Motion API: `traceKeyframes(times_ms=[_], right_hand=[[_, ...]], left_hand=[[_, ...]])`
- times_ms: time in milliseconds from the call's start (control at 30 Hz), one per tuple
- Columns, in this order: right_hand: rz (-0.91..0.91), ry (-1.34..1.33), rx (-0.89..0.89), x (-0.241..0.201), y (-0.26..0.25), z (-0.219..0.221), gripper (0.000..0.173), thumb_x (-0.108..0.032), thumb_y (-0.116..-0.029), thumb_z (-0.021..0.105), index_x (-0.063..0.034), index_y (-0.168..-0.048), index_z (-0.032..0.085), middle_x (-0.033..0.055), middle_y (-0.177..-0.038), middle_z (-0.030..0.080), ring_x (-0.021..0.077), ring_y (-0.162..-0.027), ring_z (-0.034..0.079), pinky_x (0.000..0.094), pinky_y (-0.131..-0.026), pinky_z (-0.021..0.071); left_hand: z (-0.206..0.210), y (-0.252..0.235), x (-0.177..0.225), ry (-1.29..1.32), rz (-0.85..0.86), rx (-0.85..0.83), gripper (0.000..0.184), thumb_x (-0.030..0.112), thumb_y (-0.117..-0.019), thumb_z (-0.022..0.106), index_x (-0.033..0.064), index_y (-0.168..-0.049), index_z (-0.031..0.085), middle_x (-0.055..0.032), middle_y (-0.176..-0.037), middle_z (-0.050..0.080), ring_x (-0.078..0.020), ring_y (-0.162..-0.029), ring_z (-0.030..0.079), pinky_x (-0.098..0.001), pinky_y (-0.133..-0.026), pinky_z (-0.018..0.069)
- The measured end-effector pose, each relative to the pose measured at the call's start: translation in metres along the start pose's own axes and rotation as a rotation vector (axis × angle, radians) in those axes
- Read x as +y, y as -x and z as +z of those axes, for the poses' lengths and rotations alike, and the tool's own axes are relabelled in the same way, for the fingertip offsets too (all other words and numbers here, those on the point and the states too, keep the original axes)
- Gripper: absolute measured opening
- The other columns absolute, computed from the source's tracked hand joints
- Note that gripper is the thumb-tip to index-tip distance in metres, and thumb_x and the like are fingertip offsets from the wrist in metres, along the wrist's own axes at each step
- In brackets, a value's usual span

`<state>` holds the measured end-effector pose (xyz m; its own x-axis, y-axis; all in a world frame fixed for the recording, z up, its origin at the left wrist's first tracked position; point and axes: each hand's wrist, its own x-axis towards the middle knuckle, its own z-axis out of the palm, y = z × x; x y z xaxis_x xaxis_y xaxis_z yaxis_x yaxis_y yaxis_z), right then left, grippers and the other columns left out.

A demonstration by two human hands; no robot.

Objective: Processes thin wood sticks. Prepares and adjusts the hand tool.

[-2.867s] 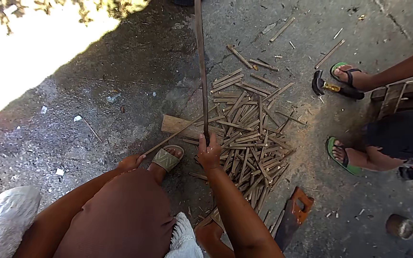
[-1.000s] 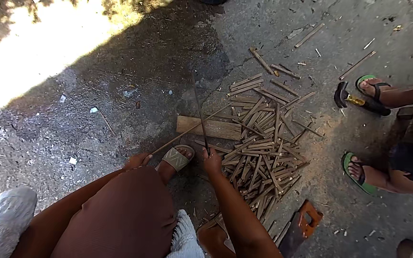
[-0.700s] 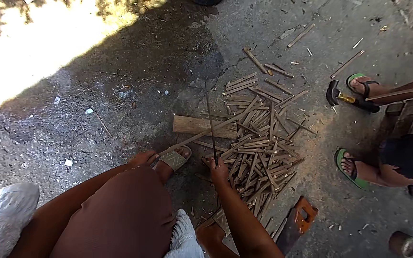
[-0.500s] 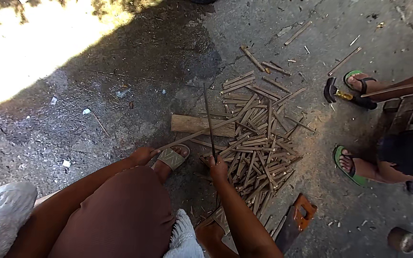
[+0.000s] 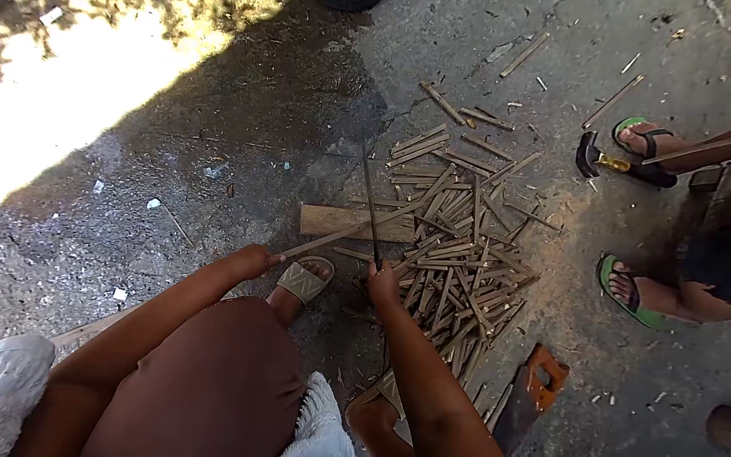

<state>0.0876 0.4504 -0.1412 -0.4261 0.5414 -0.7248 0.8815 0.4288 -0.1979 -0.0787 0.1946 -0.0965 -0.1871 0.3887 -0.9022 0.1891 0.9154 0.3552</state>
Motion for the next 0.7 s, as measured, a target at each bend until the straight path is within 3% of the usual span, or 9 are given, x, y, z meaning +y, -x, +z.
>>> traceKeyframes(times_ms=[133,200,233,300,367,500,600,700], right_hand=[[-0.083,-0.126,0.117,-0.007,0.012,-0.016,0.044,-0.035,-0.1122,0.044,0.0040,-0.121,0.062,0.0251,-0.098,0.069,0.0382,-0.095,0.069,0.0554,-0.087,0.0534],[-0.156,-0.177,0.212,-0.001,0.014,-0.012,0.041,-0.031,-0.1117,0.046,0.0056,-0.123,0.061,0.0249,-0.093,0.068,0.0386,-0.089,0.069,0.0555,-0.084,0.0538],[-0.162,-0.159,0.216,0.005,0.010,-0.007,0.041,-0.030,-0.1116,0.045,0.0060,-0.125,0.061,0.0256,-0.095,0.069,0.0394,-0.092,0.070,0.0561,-0.085,0.0540],[-0.062,-0.014,0.051,0.010,-0.001,-0.003,0.044,-0.034,-0.1122,0.041,0.0020,-0.130,0.059,0.0253,-0.111,0.070,0.0389,-0.108,0.069,0.0556,-0.095,0.0529],[0.001,0.084,-0.057,0.004,-0.006,-0.006,0.045,-0.036,-0.1125,0.038,-0.0016,-0.133,0.059,0.0233,-0.120,0.069,0.0371,-0.118,0.067,0.0548,-0.100,0.0514],[-0.006,0.041,-0.032,-0.001,-0.002,-0.012,0.047,-0.038,-0.1129,0.038,-0.0005,-0.129,0.061,0.0242,-0.116,0.070,0.0377,-0.115,0.067,0.0560,-0.099,0.0506],[-0.041,-0.049,0.047,0.003,0.003,-0.009,0.047,-0.038,-0.1126,0.040,0.0020,-0.124,0.061,0.0251,-0.106,0.069,0.0384,-0.105,0.069,0.0560,-0.094,0.0522],[-0.071,-0.184,0.143,0.008,0.007,-0.006,0.044,-0.036,-0.1121,0.043,0.0038,-0.120,0.062,0.0235,-0.094,0.068,0.0368,-0.091,0.069,0.0543,-0.085,0.0540]], left_hand=[[-0.013,-0.005,-0.005,-0.009,0.013,0.007,0.066,0.042,-0.1130,0.030,-0.0092,-0.092,0.066,-0.0201,-0.086,0.062,-0.0304,-0.082,0.058,-0.0501,-0.084,0.0461],[-0.014,-0.004,-0.006,0.018,-0.003,0.004,0.065,0.043,-0.1126,0.032,-0.0076,-0.090,0.065,-0.0170,-0.081,0.059,-0.0266,-0.074,0.054,-0.0465,-0.076,0.0458],[-0.014,-0.003,-0.005,0.027,-0.020,-0.002,0.064,0.044,-0.1123,0.032,-0.0067,-0.090,0.065,-0.0157,-0.079,0.058,-0.0251,-0.072,0.052,-0.0449,-0.073,0.0458],[-0.014,0.001,0.002,0.007,-0.034,-0.006,0.063,0.044,-0.1126,0.032,-0.0063,-0.092,0.065,-0.0147,-0.079,0.058,-0.0238,-0.070,0.053,-0.0433,-0.072,0.0458],[-0.017,0.003,0.012,-0.031,-0.054,-0.031,0.064,0.042,-0.1133,0.031,-0.0096,-0.098,0.065,-0.0194,-0.088,0.062,-0.0285,-0.081,0.057,-0.0485,-0.082,0.0467],[-0.019,0.000,0.009,-0.085,-0.053,-0.014,0.064,0.040,-0.1136,0.031,-0.0110,-0.102,0.067,-0.0243,-0.098,0.067,-0.0346,-0.094,0.063,-0.0537,-0.093,0.0457],[-0.011,-0.002,-0.002,-0.076,0.025,0.139,0.056,0.041,-0.1125,0.036,-0.0040,-0.106,0.069,-0.0236,-0.104,0.069,-0.0393,-0.106,0.065,-0.0612,-0.097,0.0466],[0.005,-0.006,-0.004,0.064,0.126,0.237,0.051,0.034,-0.1144,0.031,-0.0034,-0.127,0.065,-0.0284,-0.120,0.067,-0.0444,-0.119,0.062,-0.0644,-0.104,0.0422]])
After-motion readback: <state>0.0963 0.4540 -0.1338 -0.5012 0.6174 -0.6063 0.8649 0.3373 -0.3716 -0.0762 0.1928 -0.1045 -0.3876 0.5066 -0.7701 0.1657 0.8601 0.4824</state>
